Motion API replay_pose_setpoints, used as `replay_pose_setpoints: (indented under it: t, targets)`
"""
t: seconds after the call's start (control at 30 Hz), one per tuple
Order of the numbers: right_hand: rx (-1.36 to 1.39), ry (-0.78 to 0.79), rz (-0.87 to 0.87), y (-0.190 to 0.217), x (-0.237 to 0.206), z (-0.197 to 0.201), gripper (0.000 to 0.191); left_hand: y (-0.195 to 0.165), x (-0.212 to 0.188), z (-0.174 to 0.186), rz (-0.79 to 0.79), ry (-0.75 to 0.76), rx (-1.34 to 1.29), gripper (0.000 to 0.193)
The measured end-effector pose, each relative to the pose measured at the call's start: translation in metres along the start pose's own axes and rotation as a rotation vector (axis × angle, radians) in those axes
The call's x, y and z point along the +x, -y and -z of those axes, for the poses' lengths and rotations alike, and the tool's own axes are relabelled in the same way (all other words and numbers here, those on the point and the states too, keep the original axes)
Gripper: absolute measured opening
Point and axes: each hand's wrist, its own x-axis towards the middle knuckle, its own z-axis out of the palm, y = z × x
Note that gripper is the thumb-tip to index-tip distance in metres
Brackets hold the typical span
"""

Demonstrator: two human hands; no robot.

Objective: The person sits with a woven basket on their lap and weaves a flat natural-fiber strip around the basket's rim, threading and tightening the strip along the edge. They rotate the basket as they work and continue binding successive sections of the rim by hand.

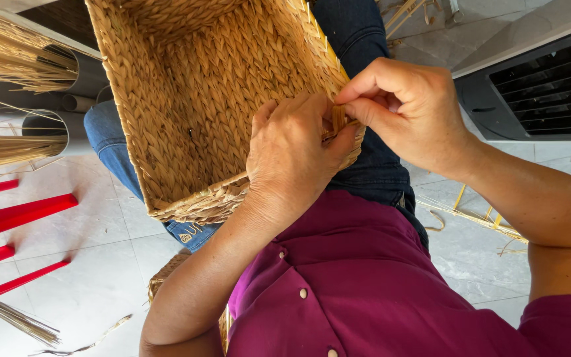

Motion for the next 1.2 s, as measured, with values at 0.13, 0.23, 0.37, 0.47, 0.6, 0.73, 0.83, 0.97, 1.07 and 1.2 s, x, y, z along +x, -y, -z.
replay_pose_setpoints:
  t: [0.13,0.23,0.37,0.47,0.6,0.73,0.83,0.97,1.07,1.2]
  targets:
    - [-0.038,0.029,0.071,0.002,0.002,0.004,0.009,0.001,-0.003,-0.006,-0.01,-0.013,0.074,0.031]
    - [-0.102,0.143,0.125,0.003,0.009,0.016,0.009,-0.001,-0.006,-0.008,-0.006,-0.046,0.103,0.03]
    - [-0.245,0.217,0.131,0.004,0.019,0.027,0.011,-0.002,-0.009,-0.008,-0.027,-0.083,0.107,0.027]
    - [-0.298,0.234,0.24,0.007,0.022,0.03,0.013,-0.003,-0.009,-0.008,-0.019,-0.077,0.098,0.027]
    - [-0.418,0.285,0.221,0.014,0.026,0.033,0.011,-0.001,-0.009,-0.011,-0.015,-0.073,0.096,0.027]
    - [-0.407,0.495,0.064,0.018,0.045,0.033,0.014,0.0,-0.01,-0.014,-0.024,-0.091,0.099,0.028]
    - [-0.38,0.677,-0.11,0.018,0.061,0.032,0.013,-0.002,-0.009,-0.012,-0.03,-0.104,0.102,0.027]
    - [-0.522,0.65,0.069,0.021,0.057,0.036,0.012,-0.001,-0.008,-0.001,-0.057,-0.075,0.025,0.024]
    - [-0.648,0.516,0.272,0.027,0.042,0.037,0.006,0.006,-0.01,0.011,-0.013,0.023,-0.159,0.017]
    - [-0.687,0.389,0.365,0.034,0.028,0.037,0.003,0.009,-0.01,0.013,0.037,0.019,-0.276,0.014]
